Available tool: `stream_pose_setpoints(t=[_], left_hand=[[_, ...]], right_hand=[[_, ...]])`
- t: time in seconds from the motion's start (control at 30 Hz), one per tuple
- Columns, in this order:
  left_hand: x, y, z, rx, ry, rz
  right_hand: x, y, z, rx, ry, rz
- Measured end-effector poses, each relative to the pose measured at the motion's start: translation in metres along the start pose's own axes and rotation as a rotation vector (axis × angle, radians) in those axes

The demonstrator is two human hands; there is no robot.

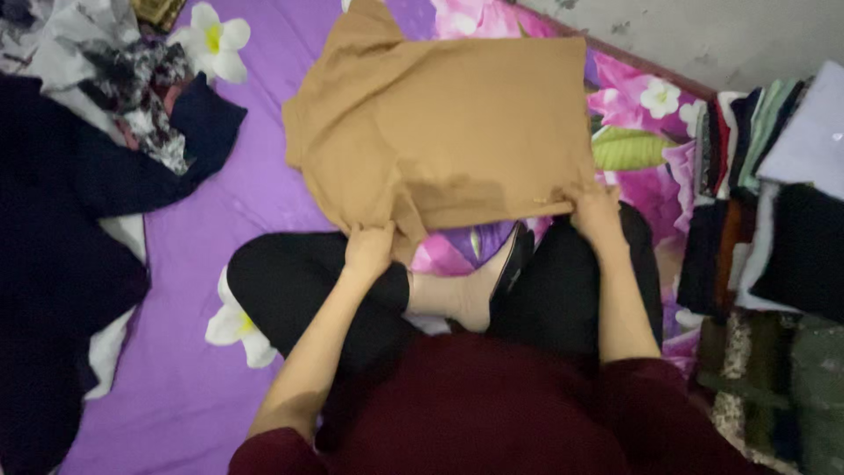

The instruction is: The person folds a checkered shirt, a white polo shirt, and a brown shirt on a bed. Each shirt is smoothed, folded in half, then folded again into a compact rectangle and placed on a growing stack.

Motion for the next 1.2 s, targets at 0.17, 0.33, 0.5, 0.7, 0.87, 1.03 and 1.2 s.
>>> stream_pose_setpoints(t=[0.17,0.33,0.5,0.7,0.87,1.03,1.2], left_hand=[[-0.002,-0.005,0.025,-0.316,0.096,0.17],[-0.034,-0.076,0.06,-0.824,0.35,0.151],[-0.038,-0.09,0.057,-0.399,-0.112,0.227],[-0.021,-0.07,0.018,-0.046,-0.044,-0.15],[-0.031,-0.074,0.062,-0.17,-0.044,0.018],[-0.047,-0.112,0.074,-0.341,-0.084,-0.184],[-0.043,-0.117,0.06,-0.052,-0.141,-0.016]], right_hand=[[-0.013,-0.002,-0.034,-0.03,0.127,0.1],[-0.028,0.015,-0.079,0.201,0.288,0.326],[-0.014,0.026,-0.074,0.178,0.407,0.231],[-0.003,0.04,-0.04,-0.281,0.353,0.369],[-0.001,0.024,-0.045,-0.027,0.379,0.254],[0.001,-0.01,-0.037,0.139,0.28,-0.231],[0.0,-0.022,-0.042,0.086,0.469,-0.214]])
Point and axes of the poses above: each hand's wrist, its own x-axis towards the middle knuckle, its own y-axis out of the palm, z = x × y, the point moved 5 cm from there along x, towards the middle knuckle, and after that the axes turned 11 degrees about -y, right-handed, at the moved point
